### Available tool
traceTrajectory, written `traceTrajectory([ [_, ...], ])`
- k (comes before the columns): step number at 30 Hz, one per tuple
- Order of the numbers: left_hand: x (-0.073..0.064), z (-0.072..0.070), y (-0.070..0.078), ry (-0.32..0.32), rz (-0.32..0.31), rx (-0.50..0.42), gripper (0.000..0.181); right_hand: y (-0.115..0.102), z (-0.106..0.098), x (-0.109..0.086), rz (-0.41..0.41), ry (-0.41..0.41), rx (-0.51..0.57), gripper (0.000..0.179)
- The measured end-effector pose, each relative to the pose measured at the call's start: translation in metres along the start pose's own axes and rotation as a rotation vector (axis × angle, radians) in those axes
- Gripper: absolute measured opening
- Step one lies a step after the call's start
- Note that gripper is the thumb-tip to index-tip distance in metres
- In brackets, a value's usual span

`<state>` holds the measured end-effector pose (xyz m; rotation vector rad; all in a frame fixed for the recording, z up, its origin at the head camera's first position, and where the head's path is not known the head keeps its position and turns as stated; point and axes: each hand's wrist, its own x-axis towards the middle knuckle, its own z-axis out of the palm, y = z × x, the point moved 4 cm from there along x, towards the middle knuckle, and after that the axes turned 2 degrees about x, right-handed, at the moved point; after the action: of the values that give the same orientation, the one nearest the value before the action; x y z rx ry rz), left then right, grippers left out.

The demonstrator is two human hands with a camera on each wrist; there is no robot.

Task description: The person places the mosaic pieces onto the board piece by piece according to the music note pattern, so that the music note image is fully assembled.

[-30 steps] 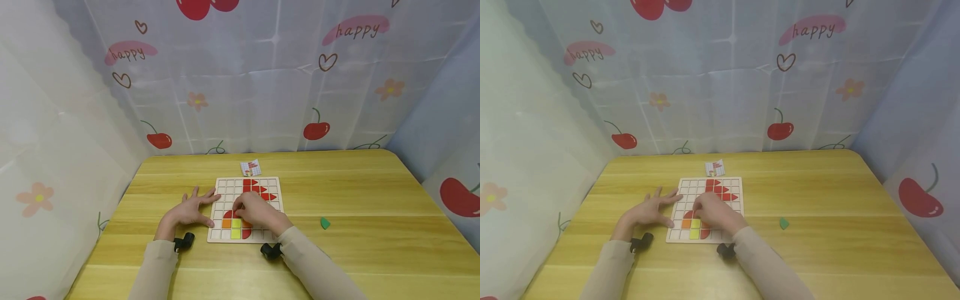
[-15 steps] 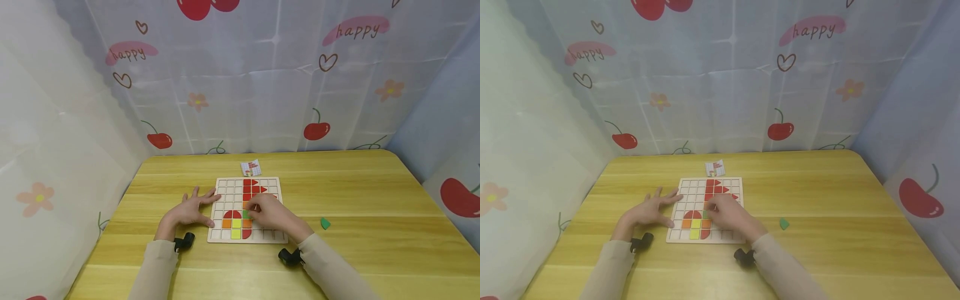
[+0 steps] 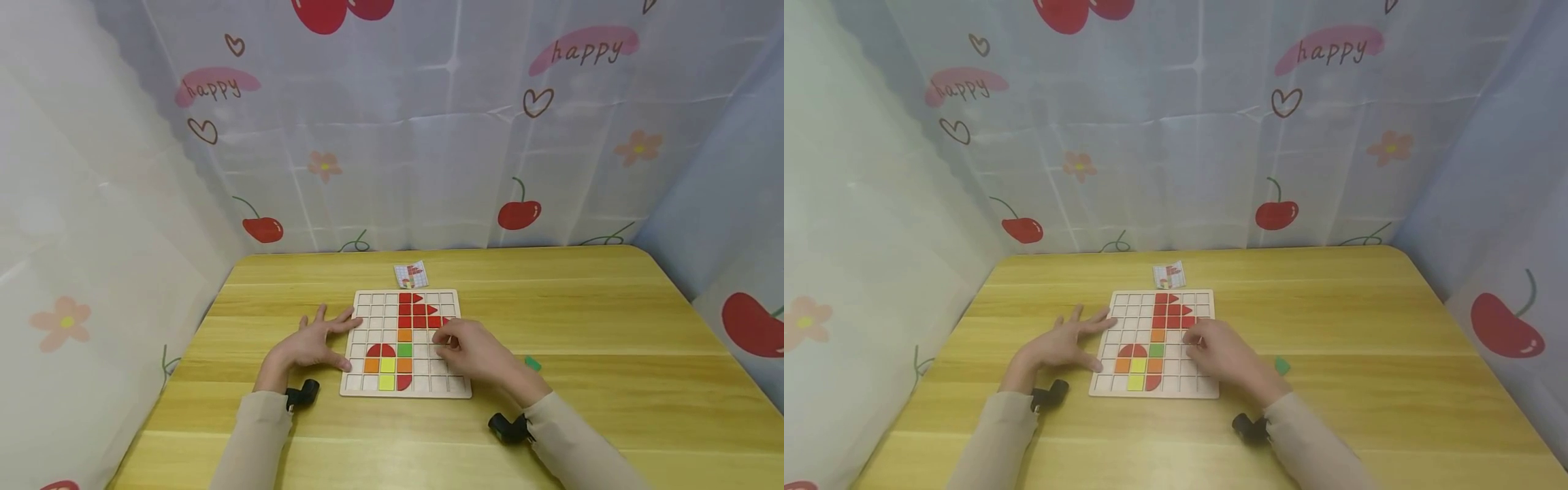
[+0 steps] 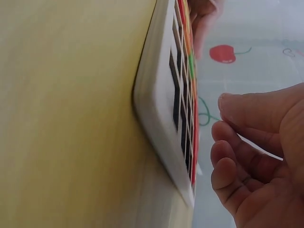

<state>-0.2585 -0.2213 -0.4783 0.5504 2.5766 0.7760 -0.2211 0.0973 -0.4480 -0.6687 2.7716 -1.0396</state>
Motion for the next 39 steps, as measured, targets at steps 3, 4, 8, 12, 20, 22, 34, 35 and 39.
traceTrajectory([
  [3,0.0,0.0,0.0,0.0,-0.004,-0.008,0.096,0.007,-0.007,-0.007,0.011,0.0,-0.005,0.011],
  [4,0.0,0.0,0.0,0.002,-0.004,-0.01,0.096,0.01,-0.009,-0.01,0.004,0.001,-0.01,0.012],
  [8,0.0,0.001,-0.001,0.005,-0.006,-0.017,0.097,0.022,-0.019,-0.02,-0.04,0.013,-0.042,0.017],
  [12,0.0,0.001,-0.002,0.006,-0.011,-0.023,0.096,0.034,-0.028,-0.03,-0.1,0.013,-0.084,0.021],
  [20,0.001,0.0,-0.001,0.003,-0.003,-0.002,0.096,0.056,-0.045,-0.05,-0.154,-0.018,-0.114,0.027],
  [22,0.001,0.0,-0.001,0.003,-0.006,-0.001,0.096,0.063,-0.049,-0.053,-0.159,-0.032,-0.105,0.029],
  [34,0.001,0.001,-0.003,0.004,-0.028,-0.016,0.096,0.099,-0.074,-0.067,-0.121,-0.154,0.045,0.042],
  [35,0.001,0.001,-0.003,0.003,-0.032,-0.02,0.095,0.101,-0.075,-0.068,-0.113,-0.166,0.059,0.046],
  [39,0.001,0.001,-0.003,0.009,-0.028,-0.021,0.094,0.108,-0.078,-0.07,-0.095,-0.201,0.091,0.058],
])
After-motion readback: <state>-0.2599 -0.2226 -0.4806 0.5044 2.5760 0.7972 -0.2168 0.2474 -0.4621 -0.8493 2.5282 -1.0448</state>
